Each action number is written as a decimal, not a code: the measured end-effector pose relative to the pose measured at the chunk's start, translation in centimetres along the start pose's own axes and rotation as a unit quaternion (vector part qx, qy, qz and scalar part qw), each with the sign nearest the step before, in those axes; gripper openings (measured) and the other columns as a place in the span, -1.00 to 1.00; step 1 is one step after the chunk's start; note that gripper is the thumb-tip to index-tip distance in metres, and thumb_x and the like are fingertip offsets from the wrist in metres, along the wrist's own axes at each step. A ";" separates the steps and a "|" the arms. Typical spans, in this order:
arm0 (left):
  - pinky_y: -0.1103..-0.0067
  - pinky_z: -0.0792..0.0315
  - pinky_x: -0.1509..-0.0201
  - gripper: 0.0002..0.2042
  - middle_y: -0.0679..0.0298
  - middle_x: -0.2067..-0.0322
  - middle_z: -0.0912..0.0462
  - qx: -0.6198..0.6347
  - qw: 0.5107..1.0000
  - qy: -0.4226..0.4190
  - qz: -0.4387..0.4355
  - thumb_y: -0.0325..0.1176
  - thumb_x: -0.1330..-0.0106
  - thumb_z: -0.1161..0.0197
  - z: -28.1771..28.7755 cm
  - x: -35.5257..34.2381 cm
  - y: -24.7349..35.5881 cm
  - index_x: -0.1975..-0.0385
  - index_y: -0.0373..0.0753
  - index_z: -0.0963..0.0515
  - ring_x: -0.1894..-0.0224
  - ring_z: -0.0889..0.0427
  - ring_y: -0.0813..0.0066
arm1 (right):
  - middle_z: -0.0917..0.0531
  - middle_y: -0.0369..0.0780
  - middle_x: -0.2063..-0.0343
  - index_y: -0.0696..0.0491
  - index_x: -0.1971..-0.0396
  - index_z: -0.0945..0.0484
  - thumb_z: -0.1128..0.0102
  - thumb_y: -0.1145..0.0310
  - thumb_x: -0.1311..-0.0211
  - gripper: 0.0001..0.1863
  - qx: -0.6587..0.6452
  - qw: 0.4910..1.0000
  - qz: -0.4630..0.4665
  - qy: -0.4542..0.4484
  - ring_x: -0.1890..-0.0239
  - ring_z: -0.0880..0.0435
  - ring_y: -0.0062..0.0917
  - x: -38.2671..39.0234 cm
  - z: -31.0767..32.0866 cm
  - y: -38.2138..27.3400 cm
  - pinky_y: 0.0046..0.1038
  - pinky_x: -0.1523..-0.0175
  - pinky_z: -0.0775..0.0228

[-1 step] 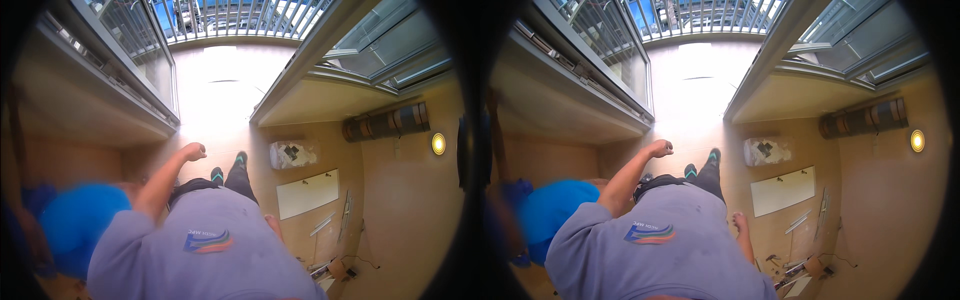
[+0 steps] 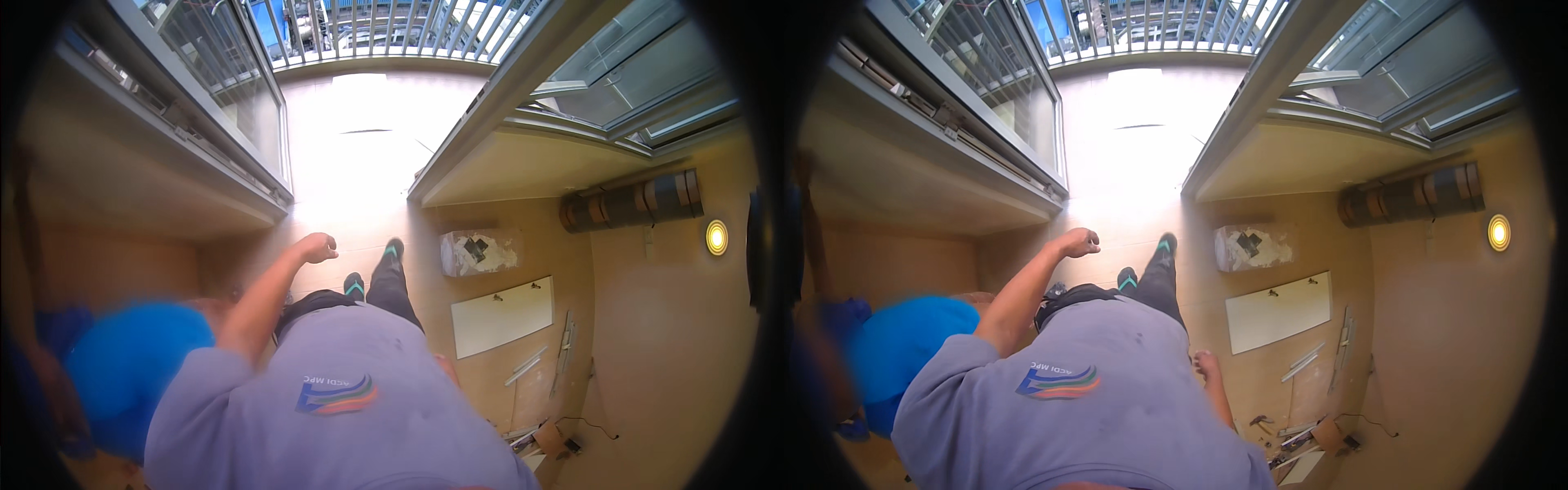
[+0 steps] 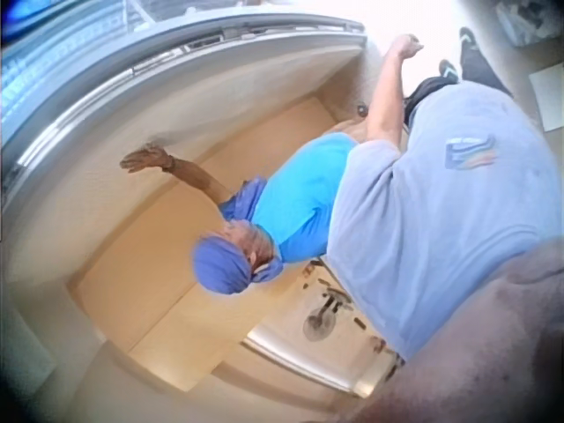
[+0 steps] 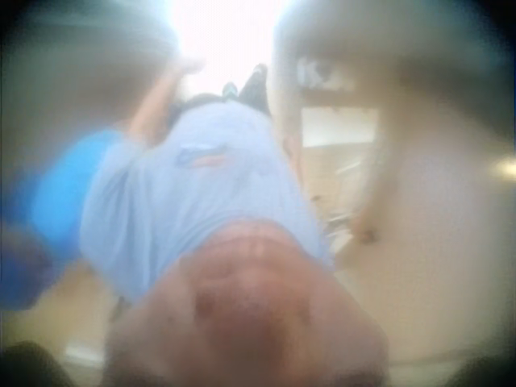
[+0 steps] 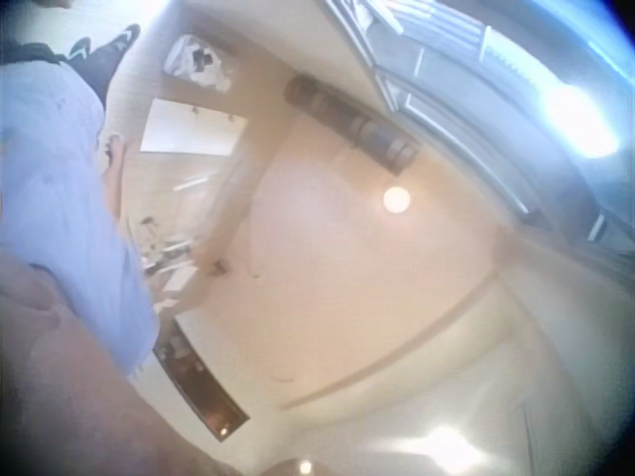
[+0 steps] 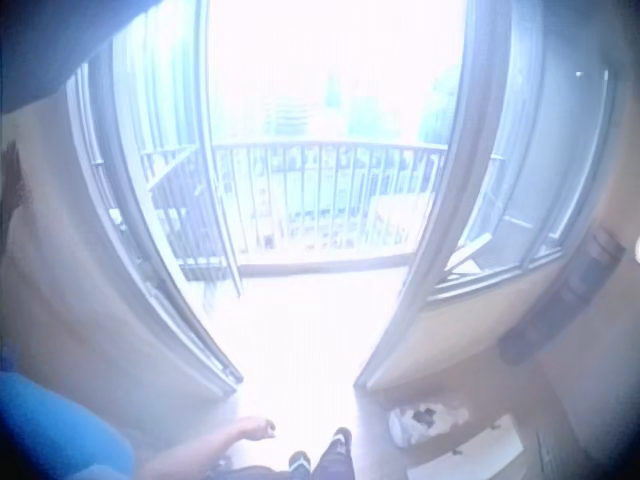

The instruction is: The person kneels on the floor and uses a utility knife to cut a white panel into smaller pieces. They then move to a balcony to pick up additional panels and return to the room to place them on the floor.

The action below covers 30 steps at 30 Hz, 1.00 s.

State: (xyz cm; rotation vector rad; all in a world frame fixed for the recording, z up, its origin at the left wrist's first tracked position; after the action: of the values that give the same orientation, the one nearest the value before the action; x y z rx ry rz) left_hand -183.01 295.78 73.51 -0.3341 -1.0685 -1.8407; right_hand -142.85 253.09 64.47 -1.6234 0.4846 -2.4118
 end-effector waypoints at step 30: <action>0.42 -0.60 0.16 -0.75 0.16 0.26 -0.80 0.377 0.864 0.006 0.334 -0.38 -0.10 -0.46 -6.9 -9.2 -20.6 0.21 -0.29 -0.76 0.22 -0.74 0.42 | -0.72 -0.25 0.33 0.08 0.10 -0.69 -0.19 0.22 -0.34 -0.71 0.312 0.946 0.071 -0.045 0.34 -0.65 -0.57 -15.8 7.0 -36.6 -0.45 0.30 -0.46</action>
State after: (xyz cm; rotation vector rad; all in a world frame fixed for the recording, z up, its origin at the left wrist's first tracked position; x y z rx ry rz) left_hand -194.01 299.29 52.96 -0.1779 -1.3575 -0.7260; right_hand -129.60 291.23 66.93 -1.3447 -0.1697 -2.0698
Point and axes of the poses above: each hand's wrist, its own x-axis away from the middle knuckle, its own z-axis out of the back of the hand, y = z × x, the point moved 2 cm from there along -x, towards the middle knuckle
